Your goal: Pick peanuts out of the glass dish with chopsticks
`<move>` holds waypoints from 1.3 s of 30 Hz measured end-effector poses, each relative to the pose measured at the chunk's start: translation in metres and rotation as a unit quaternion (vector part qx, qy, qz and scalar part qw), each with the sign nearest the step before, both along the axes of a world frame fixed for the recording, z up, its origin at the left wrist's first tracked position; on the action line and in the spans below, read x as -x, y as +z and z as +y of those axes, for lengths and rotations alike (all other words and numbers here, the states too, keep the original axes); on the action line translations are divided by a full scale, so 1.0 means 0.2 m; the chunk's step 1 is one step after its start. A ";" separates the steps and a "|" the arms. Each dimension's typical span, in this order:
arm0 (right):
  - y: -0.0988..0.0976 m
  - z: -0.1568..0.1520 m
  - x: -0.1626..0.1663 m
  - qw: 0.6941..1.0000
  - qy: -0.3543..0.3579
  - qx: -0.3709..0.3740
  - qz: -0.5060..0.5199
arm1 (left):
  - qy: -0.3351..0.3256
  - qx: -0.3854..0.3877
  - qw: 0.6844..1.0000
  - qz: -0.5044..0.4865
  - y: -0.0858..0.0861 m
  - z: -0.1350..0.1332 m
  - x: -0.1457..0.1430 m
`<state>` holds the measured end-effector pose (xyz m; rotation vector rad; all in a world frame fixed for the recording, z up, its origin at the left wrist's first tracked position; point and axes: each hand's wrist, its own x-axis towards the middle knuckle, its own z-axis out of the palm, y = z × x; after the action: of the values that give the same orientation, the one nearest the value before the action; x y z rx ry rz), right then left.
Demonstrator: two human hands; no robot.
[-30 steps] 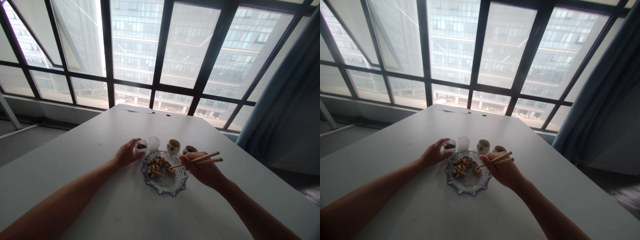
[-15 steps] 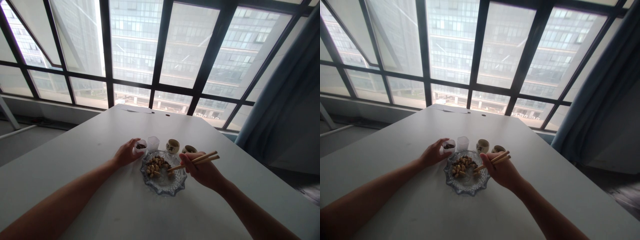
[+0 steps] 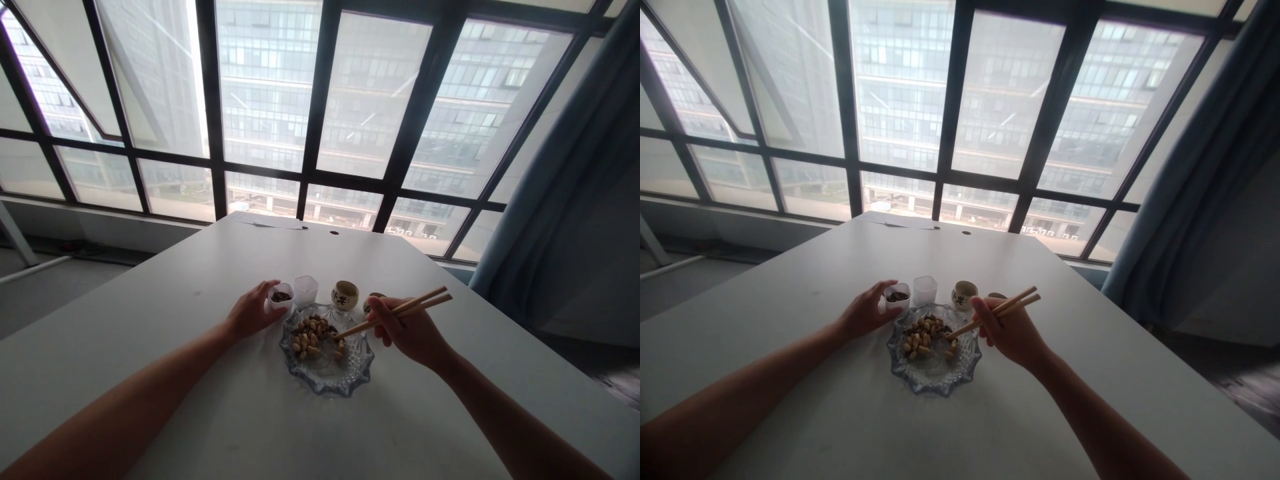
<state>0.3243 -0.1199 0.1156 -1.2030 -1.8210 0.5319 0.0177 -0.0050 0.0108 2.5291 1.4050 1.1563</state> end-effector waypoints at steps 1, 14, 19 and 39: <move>0.00 0.00 0.00 1.000 -0.008 0.009 0.026 | 0.001 -0.002 1.000 -0.001 0.00 0.00 0.00; -0.12 0.01 -0.11 0.919 -0.126 -0.034 0.373 | 0.000 0.001 1.000 -0.001 0.00 -0.01 0.00; -0.13 -0.05 -0.14 0.951 0.019 -0.309 0.012 | 0.003 0.000 1.000 0.003 0.00 -0.01 0.00; -0.09 -0.08 -0.10 0.954 -0.031 -0.293 0.046 | 0.060 -0.016 0.998 -0.029 0.05 0.03 0.03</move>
<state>0.3452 -0.1357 0.0977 -0.8050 -1.6842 -0.0044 0.0122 0.0008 0.0217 2.4398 1.5544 1.2694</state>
